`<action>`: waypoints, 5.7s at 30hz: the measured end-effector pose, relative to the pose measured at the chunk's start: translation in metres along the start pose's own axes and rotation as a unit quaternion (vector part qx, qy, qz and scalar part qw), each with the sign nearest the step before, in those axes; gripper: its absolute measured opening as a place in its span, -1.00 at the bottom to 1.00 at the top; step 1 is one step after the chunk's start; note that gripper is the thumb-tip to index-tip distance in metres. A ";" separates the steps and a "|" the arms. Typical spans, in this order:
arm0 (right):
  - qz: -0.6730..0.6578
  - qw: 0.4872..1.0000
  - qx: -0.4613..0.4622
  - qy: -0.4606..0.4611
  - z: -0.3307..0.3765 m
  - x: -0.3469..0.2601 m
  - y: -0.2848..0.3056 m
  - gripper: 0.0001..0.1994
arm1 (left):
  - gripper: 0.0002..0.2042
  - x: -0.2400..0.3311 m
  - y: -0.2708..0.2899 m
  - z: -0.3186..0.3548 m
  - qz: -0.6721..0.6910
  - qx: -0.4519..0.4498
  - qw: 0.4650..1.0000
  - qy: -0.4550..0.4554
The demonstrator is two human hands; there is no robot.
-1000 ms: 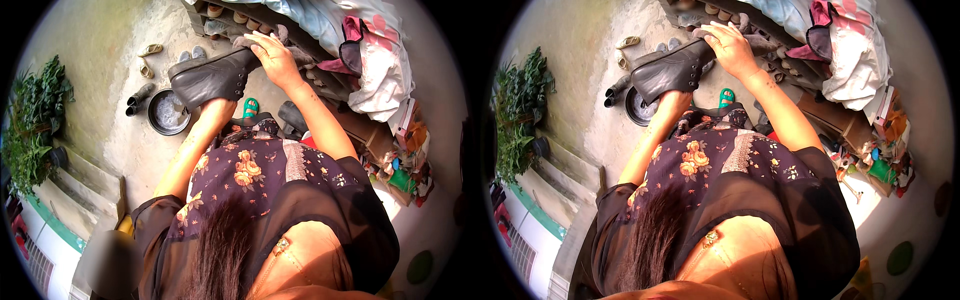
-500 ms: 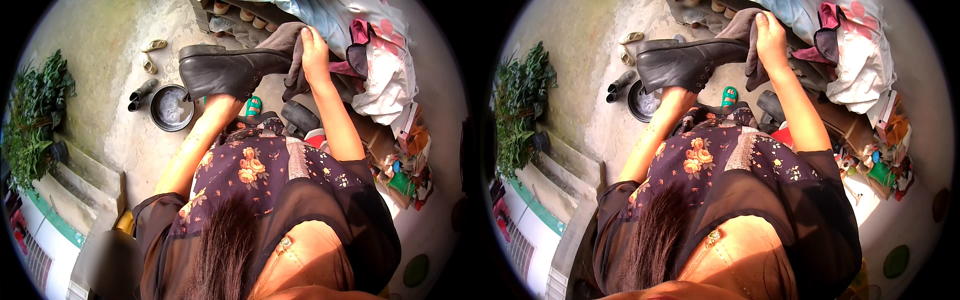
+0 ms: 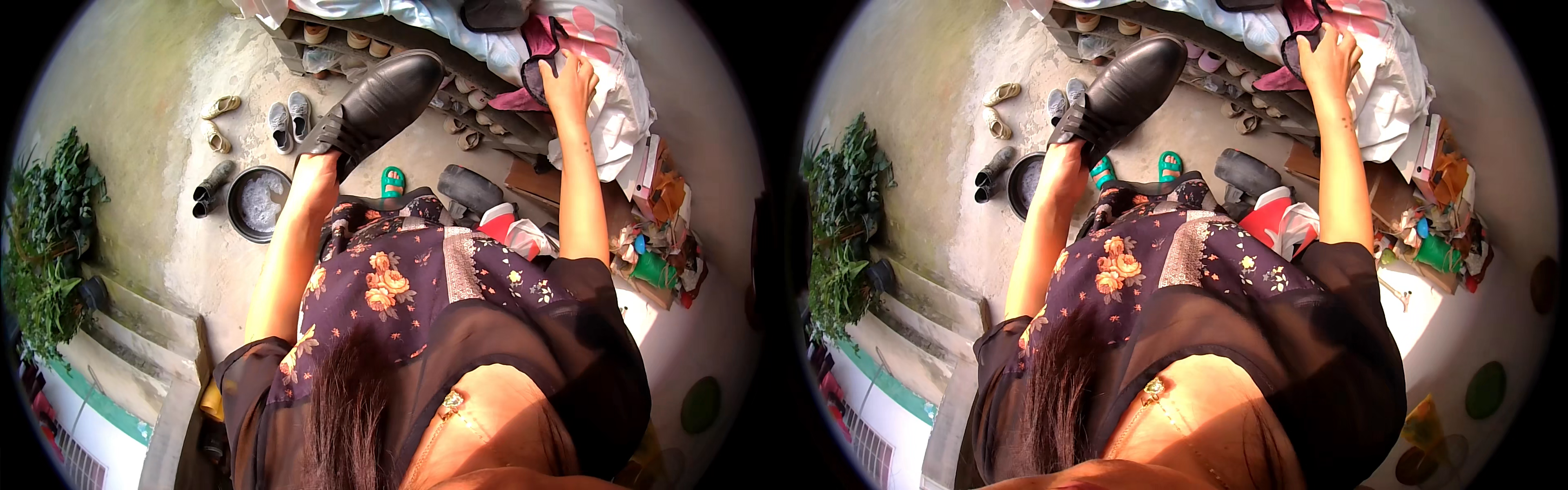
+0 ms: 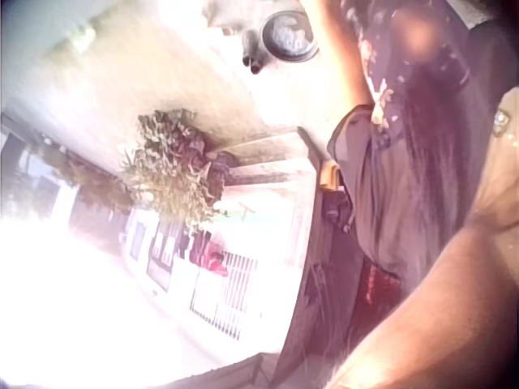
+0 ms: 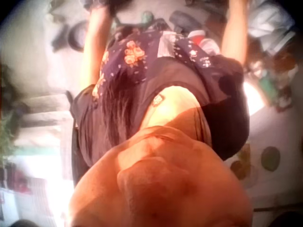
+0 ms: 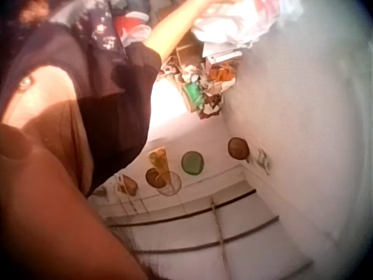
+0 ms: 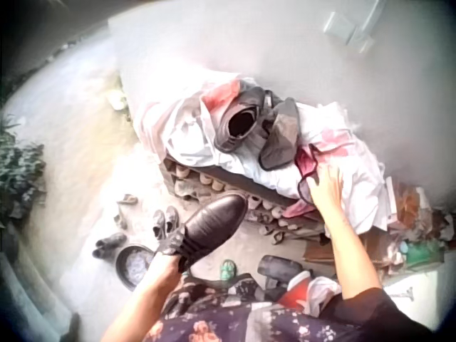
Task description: The person sits on the floor and cleans various shoes using a pink cloth and a bucket of water. They wipe the exterior and interior of several pairs of shoes, including sandals, sneakers, and boots, and occasionally dip the cloth into the water.
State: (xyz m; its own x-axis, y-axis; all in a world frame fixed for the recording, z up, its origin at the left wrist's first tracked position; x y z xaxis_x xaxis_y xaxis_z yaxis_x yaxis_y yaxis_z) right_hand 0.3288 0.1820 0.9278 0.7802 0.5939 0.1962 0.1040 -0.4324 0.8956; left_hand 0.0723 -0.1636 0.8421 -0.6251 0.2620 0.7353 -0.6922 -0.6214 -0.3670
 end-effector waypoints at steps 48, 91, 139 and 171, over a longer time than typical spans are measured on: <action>-0.597 0.795 0.111 0.000 0.087 -0.158 0.052 -0.61 | -0.82 -0.028 -0.072 0.001 0.229 -0.117 0.930 0.262; -0.591 0.727 -0.254 0.240 0.074 -0.195 0.056 -0.75 | -0.66 0.019 -0.092 0.047 -0.768 -0.104 0.574 -0.265; -0.649 0.697 -0.252 0.170 0.031 -0.223 0.067 -0.84 | -0.77 0.023 -0.074 0.055 -0.687 -0.147 0.623 -0.345; -0.574 0.806 -0.126 0.074 0.055 -0.171 0.054 -0.83 | -0.72 0.039 -0.033 0.044 -0.767 0.045 0.610 -0.192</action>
State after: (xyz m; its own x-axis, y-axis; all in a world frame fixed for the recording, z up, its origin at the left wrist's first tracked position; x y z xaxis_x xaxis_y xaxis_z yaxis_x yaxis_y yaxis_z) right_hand 0.2349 0.0201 0.9213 0.1753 0.5875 -0.7900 0.5611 0.5997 0.5705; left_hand 0.0867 -0.1655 0.9074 0.8767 0.4055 0.2589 -0.3226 0.0963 0.9416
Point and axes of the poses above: each hand's wrist, its own z-axis away from the middle knuckle, its own y-axis out of the back of the hand, x = y × z, the point moved 6 cm from there along -z, towards the middle knuckle, and after that the axes turned 13 degrees about y, right-handed, at the moved point
